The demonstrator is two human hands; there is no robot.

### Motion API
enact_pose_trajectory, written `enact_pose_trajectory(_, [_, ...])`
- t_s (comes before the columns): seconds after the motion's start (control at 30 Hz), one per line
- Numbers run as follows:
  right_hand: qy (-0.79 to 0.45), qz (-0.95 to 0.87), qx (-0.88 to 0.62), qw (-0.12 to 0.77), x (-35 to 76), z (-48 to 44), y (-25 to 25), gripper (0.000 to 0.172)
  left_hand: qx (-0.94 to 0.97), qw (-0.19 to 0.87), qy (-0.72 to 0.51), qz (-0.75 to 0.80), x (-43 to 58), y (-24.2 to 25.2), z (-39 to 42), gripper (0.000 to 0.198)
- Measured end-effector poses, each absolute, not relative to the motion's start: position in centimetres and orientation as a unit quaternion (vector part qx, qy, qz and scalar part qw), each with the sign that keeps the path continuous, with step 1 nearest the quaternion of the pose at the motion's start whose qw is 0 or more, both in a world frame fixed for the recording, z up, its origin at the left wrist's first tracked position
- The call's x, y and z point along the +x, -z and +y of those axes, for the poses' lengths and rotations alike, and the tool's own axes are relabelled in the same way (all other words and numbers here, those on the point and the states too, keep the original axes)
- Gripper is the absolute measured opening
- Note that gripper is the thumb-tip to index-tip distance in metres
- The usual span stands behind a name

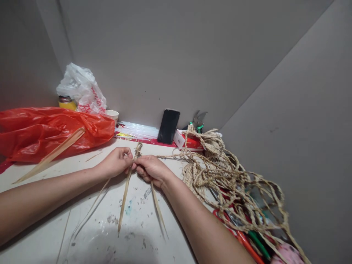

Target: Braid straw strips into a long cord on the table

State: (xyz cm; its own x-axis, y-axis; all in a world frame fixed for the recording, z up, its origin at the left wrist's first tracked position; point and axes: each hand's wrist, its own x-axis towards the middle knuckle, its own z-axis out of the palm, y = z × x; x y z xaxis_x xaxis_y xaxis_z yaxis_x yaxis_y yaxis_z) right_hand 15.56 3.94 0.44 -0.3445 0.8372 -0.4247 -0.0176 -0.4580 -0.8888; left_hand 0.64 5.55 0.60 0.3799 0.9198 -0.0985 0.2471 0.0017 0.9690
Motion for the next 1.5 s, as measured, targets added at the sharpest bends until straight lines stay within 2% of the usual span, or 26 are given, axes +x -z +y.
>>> enact_pose_trajectory(0.23, [-0.689,-0.413,-0.501,0.321,14.9,3.7,-0.6,0.015,0.600,0.578,-0.292,0.469,0.8,-1.5,4.9,0.014])
enact_pose_trajectory(0.47, [-0.731,-0.365,-0.460,0.347,14.4,3.3,-0.9,0.022,0.654,0.473,-0.324,0.493,0.7,-0.4,4.4,0.013])
enact_pose_trajectory(0.6, [-0.722,-0.344,-0.477,0.363,14.2,3.4,-0.4,0.017,0.709,0.387,-0.322,0.494,0.9,-0.3,3.9,0.017])
enact_pose_trajectory(0.83, [-0.715,-0.339,-0.477,0.382,15.0,3.8,-0.3,0.014,0.733,0.422,-0.248,0.473,0.7,-1.9,3.8,0.014])
enact_pose_trajectory(0.97, [-0.737,-0.346,-0.455,0.361,15.8,4.0,-0.8,0.008,0.714,0.380,-0.349,0.473,0.2,-1.9,5.5,0.012])
enact_pose_trajectory(1.03, [-0.751,-0.354,-0.438,0.343,16.1,4.1,-0.8,0.009,0.666,0.451,-0.372,0.463,0.2,-1.6,6.1,0.017])
enact_pose_trajectory(1.13, [-0.762,-0.369,-0.423,0.322,16.4,4.4,-0.7,0.012,0.559,0.655,-0.284,0.421,0.5,-1.3,6.2,0.010])
enact_pose_trajectory(1.2, [-0.763,-0.376,-0.421,0.314,16.6,4.5,-0.5,0.012,0.521,0.713,-0.237,0.405,0.7,-1.3,6.0,0.005])
enact_pose_trajectory(1.27, [-0.762,-0.379,-0.423,0.311,16.7,4.6,-0.4,0.012,0.530,0.699,-0.227,0.424,0.8,-1.3,5.9,0.005])
enact_pose_trajectory(1.37, [-0.759,-0.382,-0.426,0.311,16.9,4.6,-0.3,0.011,0.592,0.623,-0.245,0.449,0.7,-0.9,6.2,0.010])
enact_pose_trajectory(1.5, [-0.727,-0.412,-0.461,0.299,16.9,4.5,-0.4,0.012,0.663,0.564,-0.266,0.414,0.5,-0.7,6.6,0.017])
